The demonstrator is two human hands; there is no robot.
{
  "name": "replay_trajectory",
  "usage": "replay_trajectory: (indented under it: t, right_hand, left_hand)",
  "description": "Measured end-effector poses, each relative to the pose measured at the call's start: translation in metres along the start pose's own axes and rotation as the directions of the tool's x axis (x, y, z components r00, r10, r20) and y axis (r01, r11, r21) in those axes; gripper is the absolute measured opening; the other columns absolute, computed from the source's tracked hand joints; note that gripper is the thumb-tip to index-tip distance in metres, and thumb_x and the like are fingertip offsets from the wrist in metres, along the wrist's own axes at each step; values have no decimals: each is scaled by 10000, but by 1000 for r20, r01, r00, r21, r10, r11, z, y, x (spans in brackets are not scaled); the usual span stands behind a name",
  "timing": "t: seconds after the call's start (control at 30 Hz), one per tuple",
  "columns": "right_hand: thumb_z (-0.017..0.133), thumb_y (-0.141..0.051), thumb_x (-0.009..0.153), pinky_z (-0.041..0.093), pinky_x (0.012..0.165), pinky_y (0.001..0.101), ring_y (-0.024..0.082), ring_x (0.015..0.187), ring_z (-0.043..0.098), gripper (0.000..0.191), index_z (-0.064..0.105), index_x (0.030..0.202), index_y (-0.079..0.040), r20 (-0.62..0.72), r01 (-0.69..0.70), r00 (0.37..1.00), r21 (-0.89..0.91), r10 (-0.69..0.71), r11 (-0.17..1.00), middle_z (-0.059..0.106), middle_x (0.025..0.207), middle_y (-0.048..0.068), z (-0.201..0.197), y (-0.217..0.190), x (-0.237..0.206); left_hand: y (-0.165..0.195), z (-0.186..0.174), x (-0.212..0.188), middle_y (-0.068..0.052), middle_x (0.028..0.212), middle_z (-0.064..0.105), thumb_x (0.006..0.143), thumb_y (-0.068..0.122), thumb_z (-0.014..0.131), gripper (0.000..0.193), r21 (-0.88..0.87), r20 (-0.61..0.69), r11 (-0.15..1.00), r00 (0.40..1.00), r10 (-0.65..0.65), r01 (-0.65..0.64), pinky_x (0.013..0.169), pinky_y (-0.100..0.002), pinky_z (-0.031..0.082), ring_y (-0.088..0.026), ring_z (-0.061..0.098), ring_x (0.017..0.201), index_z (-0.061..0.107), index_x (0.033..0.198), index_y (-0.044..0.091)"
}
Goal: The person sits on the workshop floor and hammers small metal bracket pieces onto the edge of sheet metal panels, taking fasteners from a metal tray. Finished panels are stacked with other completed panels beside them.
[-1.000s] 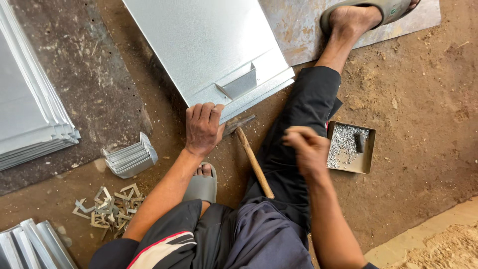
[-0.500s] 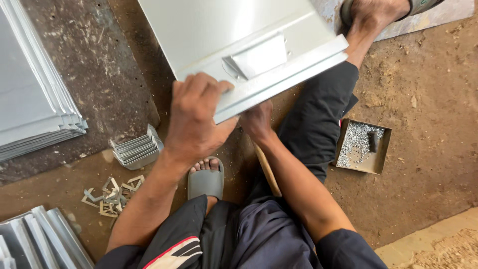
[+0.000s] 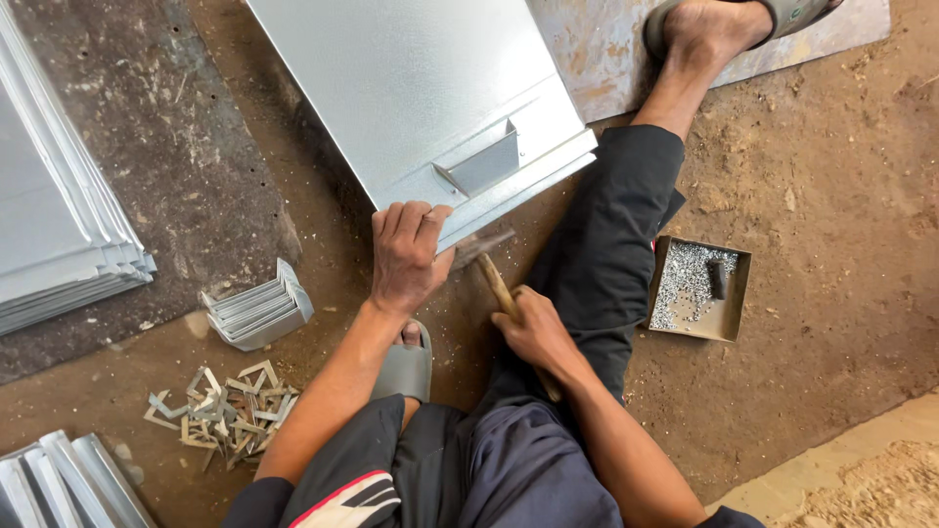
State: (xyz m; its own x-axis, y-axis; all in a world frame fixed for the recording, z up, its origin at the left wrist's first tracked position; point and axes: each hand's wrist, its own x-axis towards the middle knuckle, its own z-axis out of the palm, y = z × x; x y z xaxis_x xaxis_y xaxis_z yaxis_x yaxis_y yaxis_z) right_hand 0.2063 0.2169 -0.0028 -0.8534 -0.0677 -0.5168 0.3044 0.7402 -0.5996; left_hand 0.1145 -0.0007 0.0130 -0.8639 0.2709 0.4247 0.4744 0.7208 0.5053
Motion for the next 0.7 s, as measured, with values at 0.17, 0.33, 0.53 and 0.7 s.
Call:
replay_trajectory:
  t: [0.17, 0.33, 0.53, 0.7]
  right_hand:
    - [638, -197, 928, 413, 532, 340, 171, 572, 516, 200, 645, 982, -4, 138, -90, 990, 388, 39, 917, 549, 653, 86, -69, -21, -62]
    - [477, -195, 1034, 378, 493, 267, 76, 516, 479, 248, 625, 892, -54, 37, 23, 998, 486, -46, 874, 530, 584, -2, -80, -52, -60]
    - [473, -142, 1081, 399, 546, 371, 264, 550, 487, 374, 513, 753, 34, -262, 321, 919, 65, -295, 945, 477, 668, 128, -51, -66, -19]
    - [503, -172, 1091, 409, 587, 452, 403, 636, 531, 441, 505, 710, 52, -227, 347, 899, -150, -374, 926, 510, 759, 188, -47, -76, -3]
  left_hand:
    - [0, 0, -5, -60, 1013, 536, 699, 112, 846, 505, 0, -12, 1000, 1000, -4, 4, 853, -407, 380, -250, 540, 946, 647, 1162, 78]
    - [6, -2, -7, -61, 1026, 530, 703, 146, 867, 543, 1, -9, 1000, 1000, -8, 8, 850, -413, 380, -244, 536, 953, 626, 1185, 82]
    - [1, 4, -10, -59, 1019, 528, 664, 135, 880, 586, 53, 12, 999, 1000, 10, -11, 868, -412, 396, -256, 543, 972, 630, 1192, 87]
    - [-1, 7, -12, -53, 999, 522, 681, 112, 889, 558, 52, -7, 999, 1000, -11, 12, 853, -401, 399, -237, 534, 935, 645, 1182, 84]
